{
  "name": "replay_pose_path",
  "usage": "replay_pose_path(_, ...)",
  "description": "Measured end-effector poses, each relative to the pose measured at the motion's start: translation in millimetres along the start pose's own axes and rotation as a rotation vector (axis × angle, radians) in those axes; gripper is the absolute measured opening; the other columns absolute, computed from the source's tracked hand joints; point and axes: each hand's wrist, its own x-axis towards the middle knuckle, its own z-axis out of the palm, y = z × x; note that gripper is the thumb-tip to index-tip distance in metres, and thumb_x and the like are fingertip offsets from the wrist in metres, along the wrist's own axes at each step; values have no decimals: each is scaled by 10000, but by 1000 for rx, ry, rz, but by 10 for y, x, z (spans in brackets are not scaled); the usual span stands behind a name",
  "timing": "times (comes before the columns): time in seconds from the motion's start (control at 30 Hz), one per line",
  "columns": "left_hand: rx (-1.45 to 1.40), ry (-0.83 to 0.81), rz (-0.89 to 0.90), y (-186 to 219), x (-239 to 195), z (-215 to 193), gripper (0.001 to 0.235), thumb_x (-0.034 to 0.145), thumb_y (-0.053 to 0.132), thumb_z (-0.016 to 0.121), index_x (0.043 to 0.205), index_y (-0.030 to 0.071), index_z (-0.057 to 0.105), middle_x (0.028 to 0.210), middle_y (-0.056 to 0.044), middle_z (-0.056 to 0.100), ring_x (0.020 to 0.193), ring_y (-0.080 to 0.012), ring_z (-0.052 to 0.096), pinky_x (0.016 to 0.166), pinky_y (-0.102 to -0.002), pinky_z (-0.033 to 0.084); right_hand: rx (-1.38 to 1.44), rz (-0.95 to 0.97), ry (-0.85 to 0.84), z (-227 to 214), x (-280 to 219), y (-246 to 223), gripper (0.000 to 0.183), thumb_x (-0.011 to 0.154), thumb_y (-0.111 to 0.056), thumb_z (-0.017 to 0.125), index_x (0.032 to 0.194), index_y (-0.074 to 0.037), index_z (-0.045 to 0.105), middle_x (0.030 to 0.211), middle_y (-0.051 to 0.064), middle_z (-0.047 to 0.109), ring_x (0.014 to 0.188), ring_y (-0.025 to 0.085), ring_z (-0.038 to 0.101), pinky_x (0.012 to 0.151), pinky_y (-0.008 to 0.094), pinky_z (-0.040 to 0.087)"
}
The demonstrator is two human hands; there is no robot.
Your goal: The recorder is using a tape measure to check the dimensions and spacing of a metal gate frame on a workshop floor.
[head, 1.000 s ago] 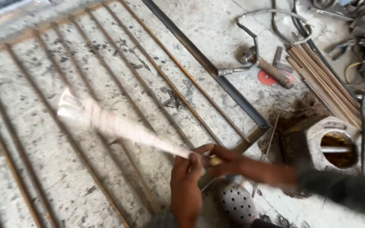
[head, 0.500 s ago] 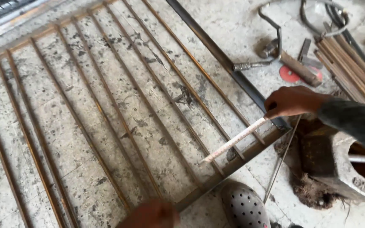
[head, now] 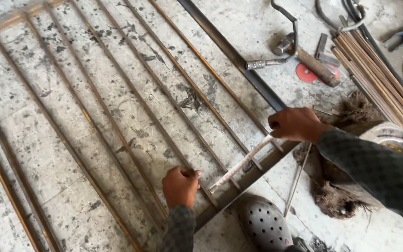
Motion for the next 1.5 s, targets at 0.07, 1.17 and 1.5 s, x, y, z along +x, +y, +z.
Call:
replay_pose_path(0.07, 91, -5, 6, 99, -46, -70, 293, 828, 317, 825, 829, 31, 764, 712, -112, 774, 684, -247, 787, 731, -414, 622, 10, 15, -22, -2, -11, -9, 246, 872, -451, 688, 943, -219, 725, 862, 19, 769, 772, 233, 742, 683, 438, 590)
replay_pose_path(1.17, 112, -92, 16, -160, 19, -51, 283, 849, 353, 799, 832, 71, 798, 685, -60, 781, 563, -150, 751, 664, -331, 597, 46, 31, -90, 356, 97, 60, 235, 909, -445, 679, 1012, -244, 746, 859, -52, 769, 663, 138, 716, 583, 331, 608)
replay_pose_path(1.5, 107, -71, -34, -62, -46, -78, 272, 832, 376, 813, 850, 105, 818, 688, -63, 797, 578, -163, 764, 644, -335, 595, 36, 35, -78, 384, 91, 83, 242, 910, -451, 683, 997, -237, 754, 855, -53, 768, 663, 124, 710, 577, 329, 607)
